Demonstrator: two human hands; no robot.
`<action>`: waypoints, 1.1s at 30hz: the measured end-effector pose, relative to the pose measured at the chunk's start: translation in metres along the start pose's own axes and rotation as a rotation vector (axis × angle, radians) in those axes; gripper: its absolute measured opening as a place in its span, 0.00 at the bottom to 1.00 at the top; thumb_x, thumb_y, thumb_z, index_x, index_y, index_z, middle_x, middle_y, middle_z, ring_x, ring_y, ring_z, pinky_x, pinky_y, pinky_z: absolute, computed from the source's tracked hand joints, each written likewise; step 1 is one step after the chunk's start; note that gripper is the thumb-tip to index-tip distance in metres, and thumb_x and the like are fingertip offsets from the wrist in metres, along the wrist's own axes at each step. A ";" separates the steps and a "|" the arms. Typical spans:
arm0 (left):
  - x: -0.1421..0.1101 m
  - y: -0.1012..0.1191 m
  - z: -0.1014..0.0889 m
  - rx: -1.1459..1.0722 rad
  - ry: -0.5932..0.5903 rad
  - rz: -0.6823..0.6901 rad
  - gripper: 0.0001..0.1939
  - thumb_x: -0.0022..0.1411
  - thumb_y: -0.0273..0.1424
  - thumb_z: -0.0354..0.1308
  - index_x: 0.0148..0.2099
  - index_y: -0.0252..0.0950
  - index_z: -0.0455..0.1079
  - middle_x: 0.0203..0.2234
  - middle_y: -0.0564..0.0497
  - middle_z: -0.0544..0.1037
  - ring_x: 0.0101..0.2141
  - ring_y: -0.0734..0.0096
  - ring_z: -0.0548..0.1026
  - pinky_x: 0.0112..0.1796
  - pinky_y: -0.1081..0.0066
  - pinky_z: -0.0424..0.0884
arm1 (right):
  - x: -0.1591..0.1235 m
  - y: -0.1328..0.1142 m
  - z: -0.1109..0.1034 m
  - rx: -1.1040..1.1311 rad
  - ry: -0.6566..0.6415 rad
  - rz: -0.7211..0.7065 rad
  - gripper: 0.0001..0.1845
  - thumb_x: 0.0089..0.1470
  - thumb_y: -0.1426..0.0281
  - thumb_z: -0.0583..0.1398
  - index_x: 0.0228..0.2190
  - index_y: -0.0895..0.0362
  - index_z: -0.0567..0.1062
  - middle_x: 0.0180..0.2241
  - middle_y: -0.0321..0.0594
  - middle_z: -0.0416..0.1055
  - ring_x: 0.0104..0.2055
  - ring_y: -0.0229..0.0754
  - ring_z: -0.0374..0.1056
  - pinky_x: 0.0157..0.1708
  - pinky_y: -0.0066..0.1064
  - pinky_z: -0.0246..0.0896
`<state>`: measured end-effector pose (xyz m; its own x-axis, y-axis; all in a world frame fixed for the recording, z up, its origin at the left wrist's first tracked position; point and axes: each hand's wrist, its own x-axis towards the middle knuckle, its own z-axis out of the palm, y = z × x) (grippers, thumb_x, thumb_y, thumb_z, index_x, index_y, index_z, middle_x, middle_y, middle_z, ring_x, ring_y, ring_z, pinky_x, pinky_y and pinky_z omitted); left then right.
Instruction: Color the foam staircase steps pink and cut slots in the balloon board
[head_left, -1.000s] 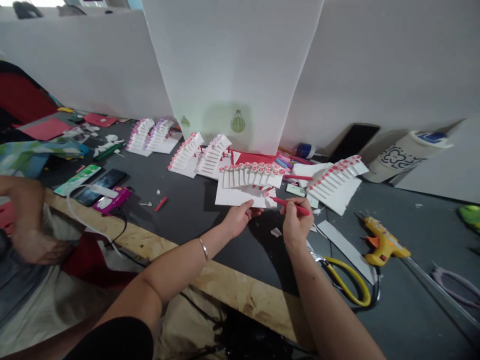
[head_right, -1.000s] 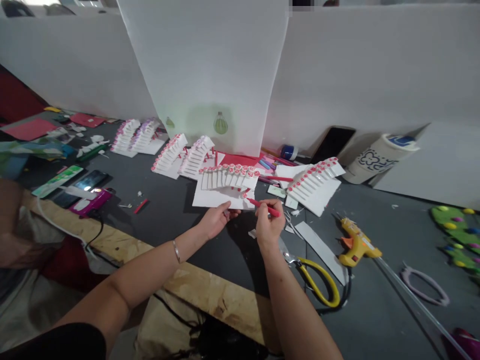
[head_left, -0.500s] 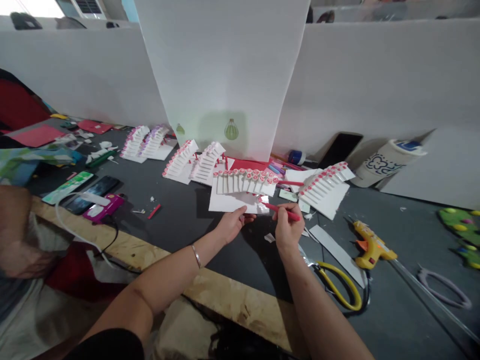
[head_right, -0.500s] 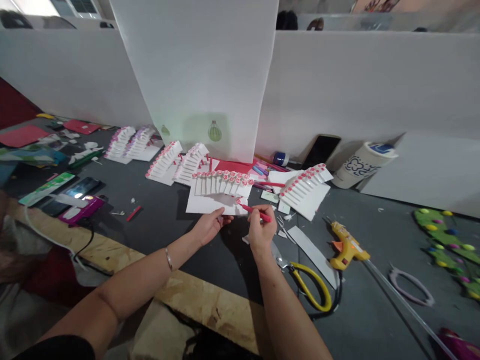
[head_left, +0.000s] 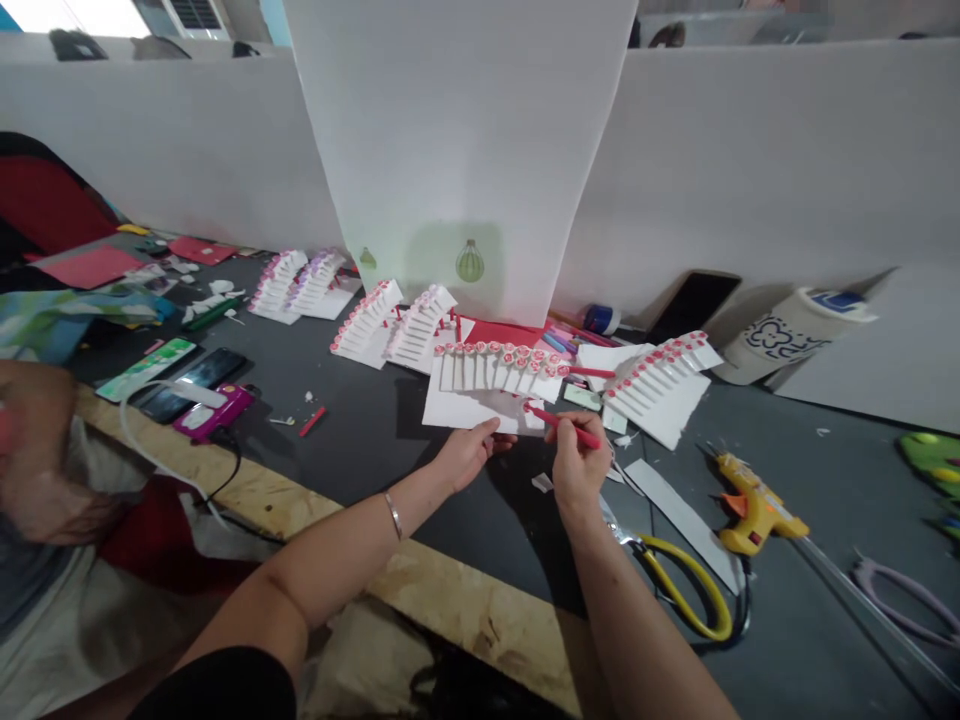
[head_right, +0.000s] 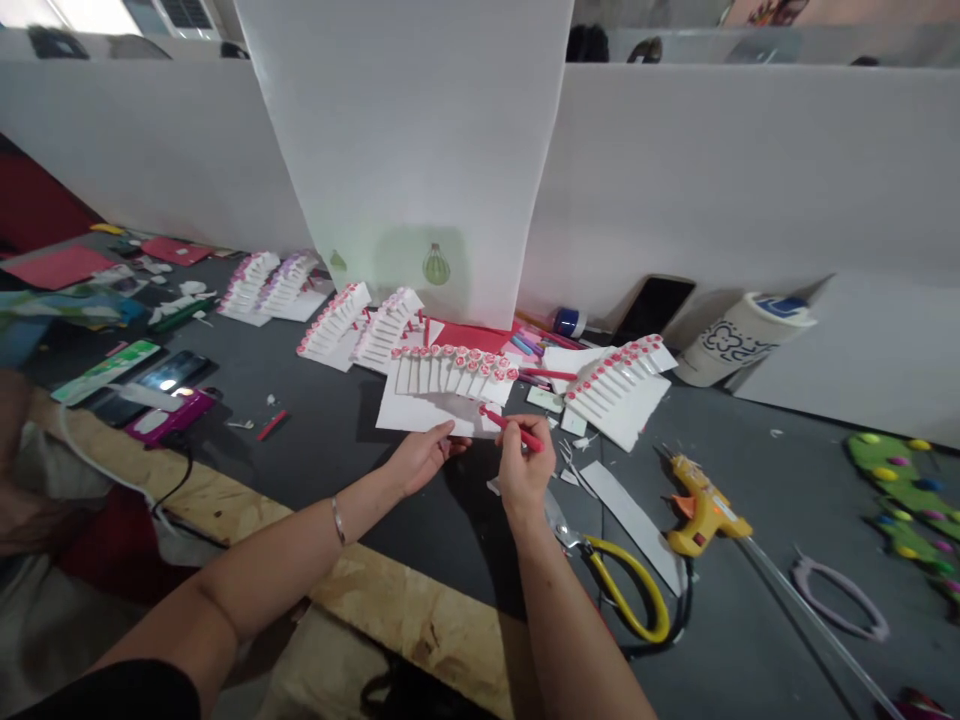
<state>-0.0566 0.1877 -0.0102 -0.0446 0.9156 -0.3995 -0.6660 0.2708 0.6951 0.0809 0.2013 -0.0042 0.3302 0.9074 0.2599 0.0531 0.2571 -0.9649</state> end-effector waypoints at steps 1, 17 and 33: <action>0.000 0.000 0.000 0.007 0.001 0.000 0.07 0.59 0.25 0.65 0.28 0.29 0.75 0.22 0.48 0.79 0.25 0.71 0.77 0.35 0.69 0.74 | 0.000 0.000 0.000 0.006 0.002 0.003 0.07 0.53 0.64 0.58 0.27 0.54 0.70 0.18 0.28 0.65 0.21 0.37 0.63 0.26 0.30 0.57; 0.003 -0.001 -0.001 0.033 -0.019 0.012 0.05 0.57 0.28 0.66 0.30 0.31 0.75 0.23 0.51 0.79 0.26 0.72 0.77 0.36 0.70 0.73 | 0.002 -0.001 -0.001 -0.004 -0.023 -0.018 0.06 0.51 0.66 0.57 0.28 0.55 0.70 0.19 0.28 0.66 0.22 0.37 0.64 0.28 0.30 0.58; 0.002 0.001 -0.002 0.024 -0.031 0.005 0.06 0.56 0.27 0.66 0.29 0.31 0.74 0.23 0.50 0.79 0.27 0.70 0.78 0.37 0.68 0.73 | 0.001 -0.002 -0.001 -0.021 -0.012 0.006 0.05 0.51 0.67 0.56 0.27 0.55 0.70 0.18 0.28 0.66 0.21 0.36 0.63 0.26 0.29 0.58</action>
<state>-0.0589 0.1889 -0.0115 -0.0247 0.9258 -0.3771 -0.6476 0.2726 0.7116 0.0825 0.2017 -0.0022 0.3195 0.9128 0.2544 0.0710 0.2446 -0.9670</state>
